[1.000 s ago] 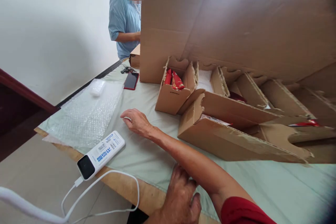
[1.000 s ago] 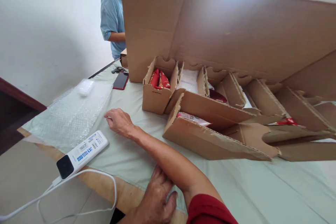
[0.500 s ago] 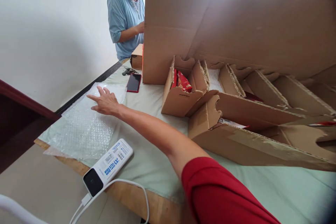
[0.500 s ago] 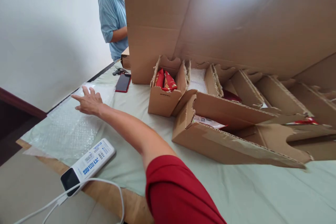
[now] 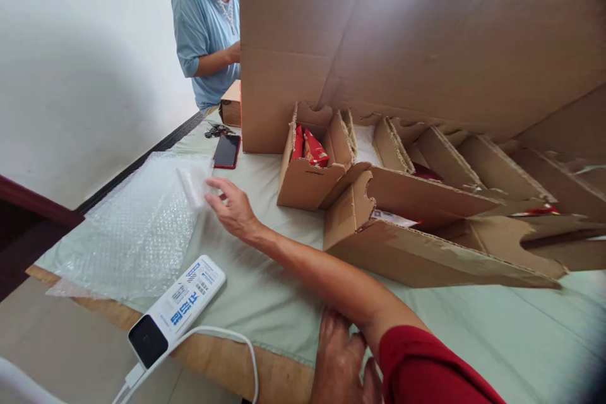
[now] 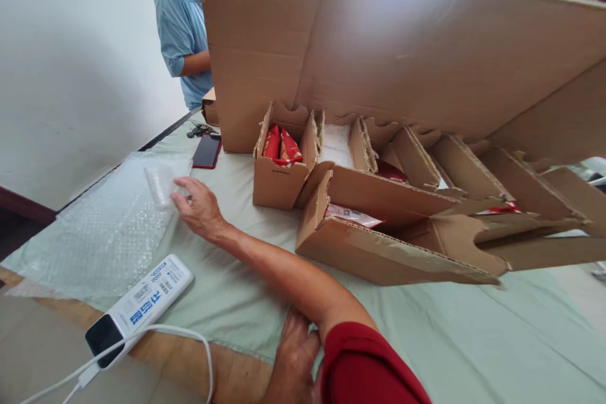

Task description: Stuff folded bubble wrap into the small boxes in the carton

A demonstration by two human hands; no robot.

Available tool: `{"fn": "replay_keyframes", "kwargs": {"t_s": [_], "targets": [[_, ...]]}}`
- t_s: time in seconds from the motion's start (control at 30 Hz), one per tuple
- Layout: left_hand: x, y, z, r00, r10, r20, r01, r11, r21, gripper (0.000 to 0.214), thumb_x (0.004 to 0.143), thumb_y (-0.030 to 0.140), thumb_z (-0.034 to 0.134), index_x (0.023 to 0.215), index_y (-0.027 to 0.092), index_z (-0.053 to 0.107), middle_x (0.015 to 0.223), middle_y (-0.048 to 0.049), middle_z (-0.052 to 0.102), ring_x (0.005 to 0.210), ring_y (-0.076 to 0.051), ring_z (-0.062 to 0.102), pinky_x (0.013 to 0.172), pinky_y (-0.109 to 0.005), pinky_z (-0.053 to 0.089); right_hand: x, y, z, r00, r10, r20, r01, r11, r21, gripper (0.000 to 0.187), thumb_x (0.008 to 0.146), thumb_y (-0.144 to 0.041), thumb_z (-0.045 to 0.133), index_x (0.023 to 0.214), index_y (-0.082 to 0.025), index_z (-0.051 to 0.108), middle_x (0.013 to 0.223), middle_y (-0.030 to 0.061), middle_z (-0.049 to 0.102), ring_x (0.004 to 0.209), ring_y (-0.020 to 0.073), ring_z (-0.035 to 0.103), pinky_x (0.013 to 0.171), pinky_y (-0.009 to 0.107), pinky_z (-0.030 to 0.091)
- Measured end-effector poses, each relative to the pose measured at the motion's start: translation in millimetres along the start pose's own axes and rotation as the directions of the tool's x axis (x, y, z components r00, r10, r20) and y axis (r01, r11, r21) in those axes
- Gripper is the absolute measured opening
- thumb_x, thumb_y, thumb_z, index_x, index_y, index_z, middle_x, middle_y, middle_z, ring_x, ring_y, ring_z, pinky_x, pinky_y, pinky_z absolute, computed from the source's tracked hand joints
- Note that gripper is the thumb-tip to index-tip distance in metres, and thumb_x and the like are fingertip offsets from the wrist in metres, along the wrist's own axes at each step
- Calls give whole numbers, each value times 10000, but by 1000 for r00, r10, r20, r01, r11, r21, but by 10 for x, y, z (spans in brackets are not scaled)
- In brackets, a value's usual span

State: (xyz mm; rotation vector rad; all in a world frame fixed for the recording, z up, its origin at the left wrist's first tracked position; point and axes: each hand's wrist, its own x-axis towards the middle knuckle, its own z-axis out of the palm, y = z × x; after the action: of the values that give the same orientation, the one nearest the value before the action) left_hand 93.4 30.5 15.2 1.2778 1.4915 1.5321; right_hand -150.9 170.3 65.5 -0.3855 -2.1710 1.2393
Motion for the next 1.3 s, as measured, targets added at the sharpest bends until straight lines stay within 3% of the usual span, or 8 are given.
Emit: {"fn": "replay_keyframes", "kwargs": {"t_s": [0.13, 0.33, 0.57, 0.7, 0.87, 1.03, 1.17, 1.3], "targets": [[-14, -15, -61, 980, -125, -155, 103, 984, -142, 227, 832, 160, 561, 953, 237, 736, 1086, -128, 703, 1077, -305, 661, 963, -471, 542, -693, -204, -681, 989, -64, -132, 70, 997, 42, 244, 948, -212, 602, 1168, -181, 701, 1224, 94, 742, 1027, 186, 714, 840, 298, 594], [1, 8, -280, 765, -443, -467, 137, 821, -554, 441, 880, 447, 671, 1254, 226, 591, 1259, -126, 655, 1157, -268, 656, 976, -404, 549, -1965, -537, -1602, 931, -320, -174, 240, 899, -368, 371, 945, -104, 610, 1293, -231, 637, 1244, 115, 734, 1158, 217, 684, 954, 370, 576], [150, 321, -84, 804, -547, -233, 338, 743, -578, 864, 715, 486, 833, 1436, 231, 430, 1238, -118, 689, 1132, -270, 682, 867, -332, 568, -3046, -559, -1946, 926, -152, -345, 36, 947, -321, 266, 910, -142, 666, 1148, -241, 731, 1081, 90, 786, 979, 223, 737, 852, 364, 601], [211, 422, 64, 805, -593, -29, 451, 642, -621, 783, 676, 333, 825, 1388, 225, 516, 1135, -54, 737, 998, -217, 709, 836, -302, 555, -3292, -502, -2066, 690, 426, -585, -239, 897, 371, 73, 818, -292, 786, 861, -233, 779, 802, 34, 760, 708, 176, 690, 665, 295, 564], [276, 509, 116, 761, -647, 49, 470, 498, -729, 689, 621, 271, 825, 1282, 233, 631, 1124, -37, 740, 1012, -202, 694, 854, -288, 535, -3405, -497, -2296, 467, 692, -551, -45, 640, 767, 266, 631, -363, 901, 764, -207, 732, 717, -3, 695, 620, 125, 592, 607, 254, 515], [235, 541, 62, 837, -548, -13, 404, 632, -661, 831, 755, 645, 702, 1451, 235, 509, 1309, -124, 675, 1275, -315, 602, 985, -423, 520, -3493, -652, -2440, 467, 594, -654, 10, 737, 676, 201, 671, -306, 884, 784, -228, 737, 765, -13, 694, 703, 116, 605, 692, 240, 516], [241, 463, 66, 918, -390, -74, 361, 897, -256, 937, 703, 530, 827, 1507, 264, 426, 1429, -121, 594, 1376, -311, 523, 1123, -454, 416, -3522, -813, -2469, 543, 473, -694, 57, 803, 593, 143, 737, -298, 857, 826, -252, 756, 869, 2, 724, 789, 128, 648, 728, 242, 534], [357, 449, 112, 926, -375, 50, 366, 922, 128, 719, 703, 489, 810, 1345, 235, 611, 1177, -101, 710, 1193, -311, 625, 1112, -524, 409, -3520, -987, -2558, 595, 393, -701, 79, 840, 537, 105, 784, -301, 835, 835, -266, 750, 906, 16, 729, 794, 146, 665, 697, 258, 553]]}}
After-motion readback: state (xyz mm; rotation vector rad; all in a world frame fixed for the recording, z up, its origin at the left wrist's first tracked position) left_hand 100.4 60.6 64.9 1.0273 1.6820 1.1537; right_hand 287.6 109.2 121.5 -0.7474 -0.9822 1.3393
